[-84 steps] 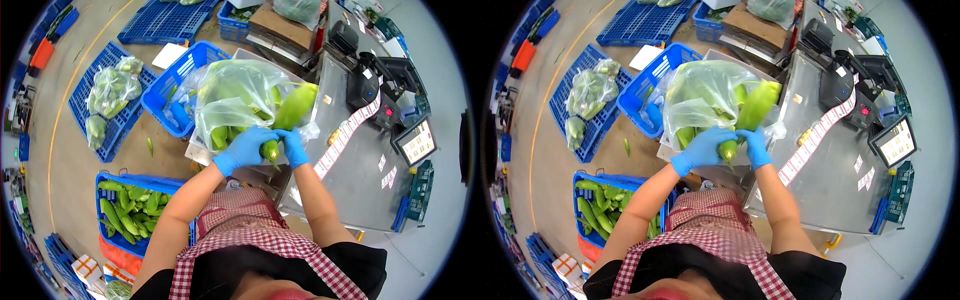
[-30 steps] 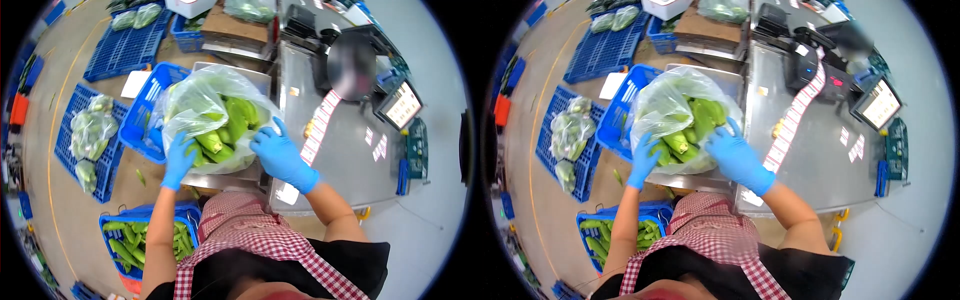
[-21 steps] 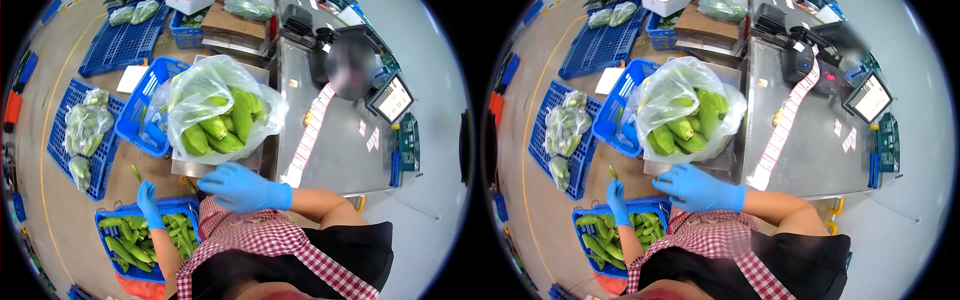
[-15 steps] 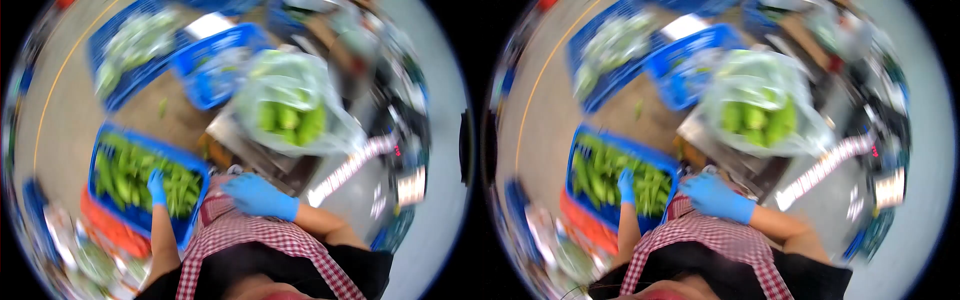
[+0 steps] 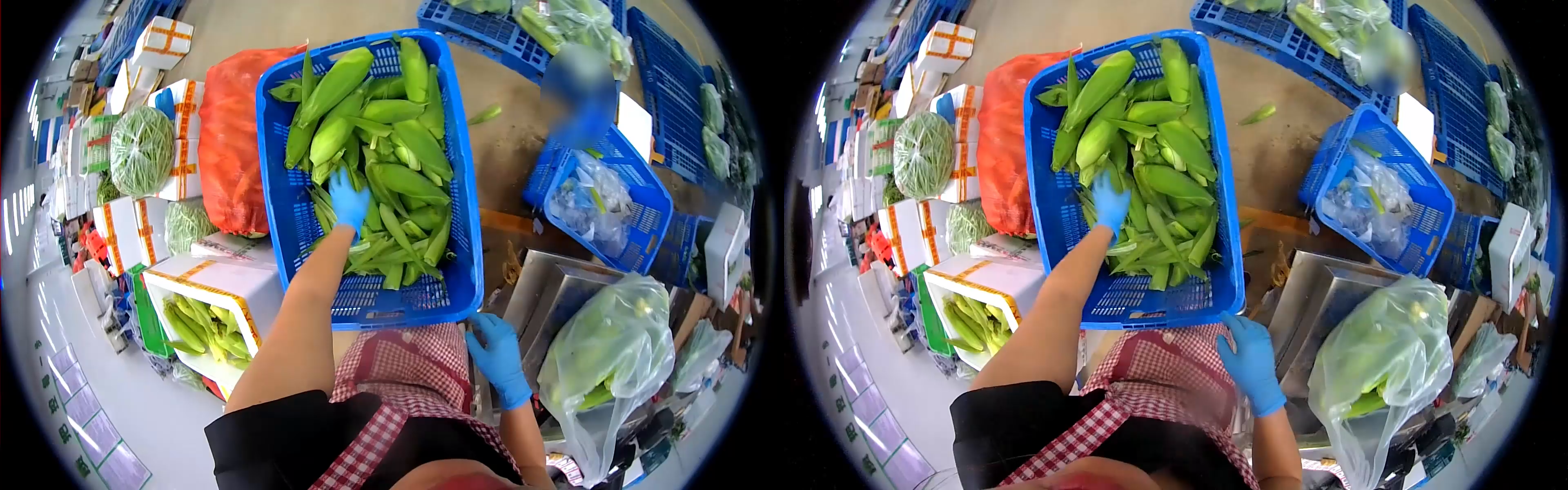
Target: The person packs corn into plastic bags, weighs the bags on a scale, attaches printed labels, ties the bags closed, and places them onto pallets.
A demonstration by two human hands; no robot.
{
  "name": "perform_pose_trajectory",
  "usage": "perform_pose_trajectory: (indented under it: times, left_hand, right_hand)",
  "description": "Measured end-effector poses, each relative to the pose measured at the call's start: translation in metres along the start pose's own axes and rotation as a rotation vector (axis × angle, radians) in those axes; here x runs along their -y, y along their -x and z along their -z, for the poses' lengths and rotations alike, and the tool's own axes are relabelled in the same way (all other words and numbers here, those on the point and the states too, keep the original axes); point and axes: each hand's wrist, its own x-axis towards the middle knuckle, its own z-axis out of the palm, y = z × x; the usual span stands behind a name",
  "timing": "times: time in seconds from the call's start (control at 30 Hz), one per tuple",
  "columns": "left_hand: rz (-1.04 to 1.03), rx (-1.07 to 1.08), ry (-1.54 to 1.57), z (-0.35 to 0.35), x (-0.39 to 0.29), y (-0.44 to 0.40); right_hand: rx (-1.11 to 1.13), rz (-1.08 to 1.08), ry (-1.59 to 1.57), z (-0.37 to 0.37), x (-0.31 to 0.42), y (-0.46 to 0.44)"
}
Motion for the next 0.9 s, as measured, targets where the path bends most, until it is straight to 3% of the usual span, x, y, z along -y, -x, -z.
perform_pose_trajectory:
  times: [0.1, 0.17, 0.23, 0.3, 0.33, 0.43, 0.47, 0.5, 0.53, 0.57, 0.63, 0.7, 0.8, 0.87, 0.9]
  left_hand:
    - [-0.170, -0.139, -0.220, 0.007, 0.002, -0.068]
    - [-0.255, -0.080, -0.287, 0.001, 0.019, -0.109]
    - [-0.182, 0.010, -0.435, 0.005, 0.009, -0.130]
    - [0.016, 0.117, -0.458, 0.005, -0.010, -0.147]
    - [0.110, 0.171, -0.474, 0.001, -0.013, -0.152]
    - [0.104, 0.107, -0.492, -0.007, -0.006, -0.155]
    - [0.125, 0.158, -0.469, -0.005, -0.008, -0.155]
    - [0.253, 0.337, -0.168, -0.001, -0.004, -0.149]
    - [0.383, 0.511, 0.140, 0.005, 0.002, -0.140]
    - [0.501, 0.678, 0.459, 0.013, 0.000, -0.129]
    - [0.676, 0.729, 1.125, 0.038, -0.016, -0.062]
    - [0.861, 0.767, 1.415, 0.056, -0.013, 0.002]
    - [0.848, 0.837, 1.525, 0.096, -0.014, 0.105]
    - [0.542, 1.145, 1.534, 0.128, -0.063, 0.152]
    - [0.565, 1.352, 1.547, 0.130, -0.083, 0.166]
  right_hand:
    - [-0.148, 0.112, -0.336, -0.041, 0.001, -0.073]
    - [-0.157, 0.180, -0.220, -0.066, -0.002, -0.143]
    - [-0.242, 0.247, 0.005, -0.088, -0.013, -0.223]
    - [-0.323, 0.177, 0.290, -0.109, -0.030, -0.294]
    - [-0.291, 0.122, 0.408, -0.119, -0.042, -0.316]
    - [-0.175, -0.047, 0.613, -0.150, -0.083, -0.359]
    - [-0.123, -0.083, 0.591, -0.163, -0.100, -0.368]
    - [-0.063, -0.110, 0.575, -0.169, -0.109, -0.370]
    - [0.108, -0.219, 0.363, -0.146, -0.080, -0.344]
    - [0.202, -0.208, 0.122, -0.174, -0.109, -0.341]
    - [0.313, -0.499, -0.931, -0.139, -0.054, -0.266]
    - [0.241, -0.483, -1.234, -0.137, -0.043, -0.202]
    - [0.078, -0.359, -1.278, -0.076, -0.014, -0.091]
    - [0.070, -0.285, -1.383, -0.044, -0.021, -0.021]
    - [-0.023, -0.237, -1.460, -0.023, -0.022, 0.018]
